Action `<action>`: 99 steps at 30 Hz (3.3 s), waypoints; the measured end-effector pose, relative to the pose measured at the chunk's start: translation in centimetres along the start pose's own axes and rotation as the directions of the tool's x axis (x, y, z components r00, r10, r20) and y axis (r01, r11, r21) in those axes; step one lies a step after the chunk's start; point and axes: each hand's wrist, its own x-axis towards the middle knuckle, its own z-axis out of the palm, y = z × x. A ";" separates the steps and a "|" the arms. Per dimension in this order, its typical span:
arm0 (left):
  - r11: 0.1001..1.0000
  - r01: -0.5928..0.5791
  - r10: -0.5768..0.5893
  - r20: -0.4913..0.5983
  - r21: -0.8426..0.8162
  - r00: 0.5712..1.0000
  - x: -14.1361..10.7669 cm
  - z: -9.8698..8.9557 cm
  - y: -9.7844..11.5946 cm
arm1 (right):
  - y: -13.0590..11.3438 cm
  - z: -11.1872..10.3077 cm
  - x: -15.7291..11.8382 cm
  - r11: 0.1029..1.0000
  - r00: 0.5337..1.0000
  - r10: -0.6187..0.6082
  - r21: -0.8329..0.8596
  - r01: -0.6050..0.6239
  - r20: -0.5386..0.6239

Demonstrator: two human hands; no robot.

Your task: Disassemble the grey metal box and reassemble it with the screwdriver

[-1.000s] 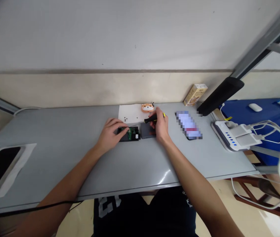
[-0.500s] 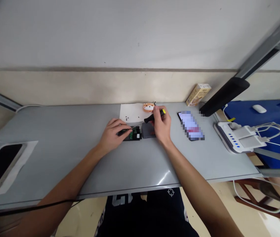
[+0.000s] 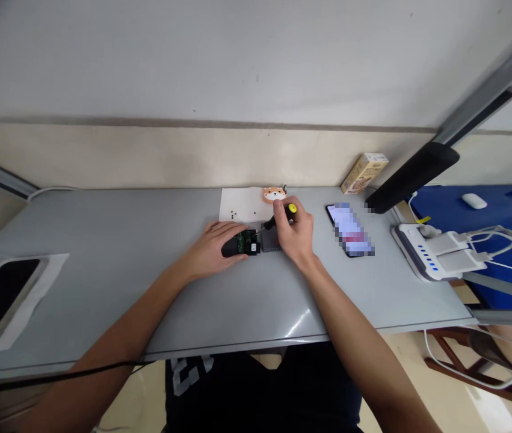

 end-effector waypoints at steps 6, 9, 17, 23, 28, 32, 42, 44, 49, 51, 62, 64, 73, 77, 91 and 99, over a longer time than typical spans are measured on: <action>1.000 0.008 -0.008 0.000 0.007 1.000 0.0 0.0 -0.2 | 0.1 0.1 -0.2 1.000 0.999 0.029 0.002 -0.029 0.029; 1.000 0.001 -0.001 -0.016 0.005 1.000 0.0 0.2 -0.3 | 0.0 0.1 -0.3 0.999 0.998 0.037 0.004 -0.037 0.053; 1.000 0.012 -0.012 -0.009 -0.017 1.000 0.1 0.0 -0.1 | -0.4 0.1 -0.3 0.997 0.996 -0.060 -0.034 0.063 0.065; 1.000 -0.013 0.012 -0.030 -0.028 0.999 0.2 0.1 -0.1 | -1.1 0.5 -0.2 0.996 0.990 -0.084 0.003 0.084 0.115; 0.999 -0.033 0.033 -0.030 -0.007 0.999 0.1 0.3 -0.4 | -2.0 1.5 1.3 0.991 0.953 -0.132 0.045 0.125 0.271; 0.999 -0.049 0.049 -0.028 0.011 0.998 0.1 0.2 -0.4 | -2.1 2.9 2.4 0.965 0.928 -0.093 0.263 -0.006 0.360; 0.998 -0.063 0.063 -0.007 0.004 0.998 0.1 0.2 -0.5 | -0.8 2.8 1.7 0.673 0.885 0.060 0.636 -0.377 0.461; 0.999 -0.048 0.048 -0.031 -0.022 0.998 0.1 0.5 -0.4 | -1.2 2.6 1.8 0.655 0.883 0.099 0.638 -0.405 0.458; 0.998 -0.020 0.016 -0.070 -0.058 0.997 0.2 1.1 -0.1 | -1.4 2.1 2.0 0.648 0.892 0.082 0.656 -0.386 0.444; 0.998 -0.030 0.026 -0.063 -0.061 0.998 0.3 1.2 0.0 | -1.0 2.1 1.8 0.667 0.888 0.086 0.635 -0.388 0.452; 0.997 -0.069 0.068 -0.047 -0.026 0.997 0.0 0.8 -0.4 | -1.7 2.5 1.9 0.662 0.889 0.147 0.624 -0.414 0.434; 0.998 -0.066 0.065 -0.037 -0.025 0.997 0.0 0.7 -0.4 | -1.5 2.4 1.8 0.682 0.895 0.142 0.614 -0.398 0.423; 0.999 -0.054 0.054 -0.038 0.000 0.998 0.0 0.6 -0.2 | -1.5 2.9 2.0 0.683 0.897 0.189 0.602 -0.413 0.400; 0.998 -0.064 0.064 -0.040 0.011 0.997 0.0 0.5 -0.2 | -1.5 2.3 2.1 0.626 0.876 0.164 0.639 -0.447 0.453; 0.996 -0.087 0.089 -0.056 0.032 0.994 0.0 0.7 -0.5 | -1.7 1.7 2.3 0.531 0.864 0.123 0.703 -0.473 0.489; 0.995 -0.095 0.097 -0.050 0.040 0.994 0.1 0.5 -0.5 | -0.8 2.6 1.9 0.590 0.904 0.177 0.693 -0.415 0.390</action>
